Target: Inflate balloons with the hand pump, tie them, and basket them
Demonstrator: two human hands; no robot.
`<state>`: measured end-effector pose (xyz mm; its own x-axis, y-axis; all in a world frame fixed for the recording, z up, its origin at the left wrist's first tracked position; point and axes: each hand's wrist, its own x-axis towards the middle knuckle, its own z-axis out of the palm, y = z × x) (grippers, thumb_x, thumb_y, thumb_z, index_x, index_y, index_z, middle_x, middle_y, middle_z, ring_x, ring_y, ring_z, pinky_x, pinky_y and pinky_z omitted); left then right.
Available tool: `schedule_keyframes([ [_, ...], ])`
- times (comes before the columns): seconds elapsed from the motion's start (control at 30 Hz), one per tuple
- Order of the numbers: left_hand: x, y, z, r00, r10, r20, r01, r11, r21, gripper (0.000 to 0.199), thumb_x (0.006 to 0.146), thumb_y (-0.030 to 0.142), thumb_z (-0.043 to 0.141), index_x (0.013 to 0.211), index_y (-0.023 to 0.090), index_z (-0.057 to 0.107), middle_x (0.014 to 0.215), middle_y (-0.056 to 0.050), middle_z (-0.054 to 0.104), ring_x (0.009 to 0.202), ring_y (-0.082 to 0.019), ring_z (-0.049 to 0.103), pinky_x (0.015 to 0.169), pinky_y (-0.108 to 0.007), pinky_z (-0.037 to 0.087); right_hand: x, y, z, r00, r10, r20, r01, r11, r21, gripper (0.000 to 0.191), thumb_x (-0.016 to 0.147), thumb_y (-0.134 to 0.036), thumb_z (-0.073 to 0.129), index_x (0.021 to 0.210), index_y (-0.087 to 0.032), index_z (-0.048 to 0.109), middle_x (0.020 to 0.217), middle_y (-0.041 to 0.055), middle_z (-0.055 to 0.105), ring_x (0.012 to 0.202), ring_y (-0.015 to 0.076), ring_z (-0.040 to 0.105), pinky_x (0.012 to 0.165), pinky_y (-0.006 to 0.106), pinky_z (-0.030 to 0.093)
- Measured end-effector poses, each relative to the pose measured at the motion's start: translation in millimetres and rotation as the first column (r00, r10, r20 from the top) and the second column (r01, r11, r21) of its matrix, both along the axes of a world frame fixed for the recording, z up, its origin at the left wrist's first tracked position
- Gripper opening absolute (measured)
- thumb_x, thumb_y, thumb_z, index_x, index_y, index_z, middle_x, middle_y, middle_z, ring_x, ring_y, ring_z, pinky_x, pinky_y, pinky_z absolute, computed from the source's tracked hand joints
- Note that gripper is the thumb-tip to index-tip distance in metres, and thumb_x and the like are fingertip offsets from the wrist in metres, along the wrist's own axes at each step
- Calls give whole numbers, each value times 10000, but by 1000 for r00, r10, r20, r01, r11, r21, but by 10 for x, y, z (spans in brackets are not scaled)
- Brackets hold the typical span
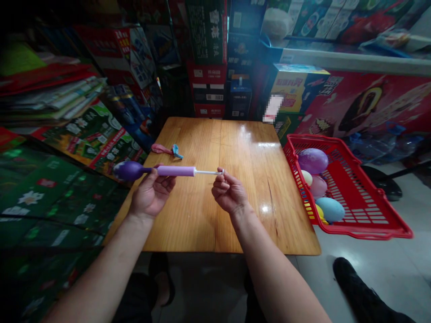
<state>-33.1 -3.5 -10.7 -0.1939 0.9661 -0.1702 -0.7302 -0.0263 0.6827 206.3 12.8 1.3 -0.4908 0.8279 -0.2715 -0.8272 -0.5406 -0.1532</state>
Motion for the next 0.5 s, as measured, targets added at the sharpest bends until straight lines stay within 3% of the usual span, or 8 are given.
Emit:
schedule_keyframes([
  [0.07, -12, -13, 13, 1000, -8, -17, 9, 1000, 20, 290, 850, 320, 746, 1124, 230, 716, 1035, -67, 750, 919, -202, 721, 772, -317, 597, -9, -5, 0, 1000, -7, 1, 7, 1000, 3, 82, 957, -124, 543, 982, -157, 615, 668, -43, 634, 442, 22, 411, 434, 125, 343],
  [0.23, 117, -109, -41, 991, -131, -35, 130, 991, -16, 307, 851, 320, 749, 1146, 246, 705, 1109, -83, 735, 931, -212, 724, 772, -338, 597, -176, -106, -78, 990, 126, 61, -129, 991, 40, 121, 907, -138, 636, 1024, -158, 612, 736, -19, 661, 492, 33, 461, 480, 132, 405],
  [0.4, 71, -71, -40, 994, -106, -16, 105, 994, -36, 279, 852, 304, 748, 1115, 215, 717, 1040, -82, 743, 877, -190, 725, 755, -305, 590, -137, -93, -35, 990, 127, 67, -129, 991, 23, 101, 918, -131, 615, 1016, -158, 615, 701, -31, 647, 473, 32, 444, 469, 131, 399],
  [0.5, -18, -27, 14, 999, -30, -21, 30, 1000, -4, 271, 853, 311, 744, 1105, 212, 724, 1035, -81, 747, 872, -183, 722, 735, -280, 587, -32, -34, 5, 997, 66, 47, -67, 998, 18, 68, 950, -140, 563, 985, -154, 619, 677, -35, 633, 453, 28, 425, 448, 125, 375],
])
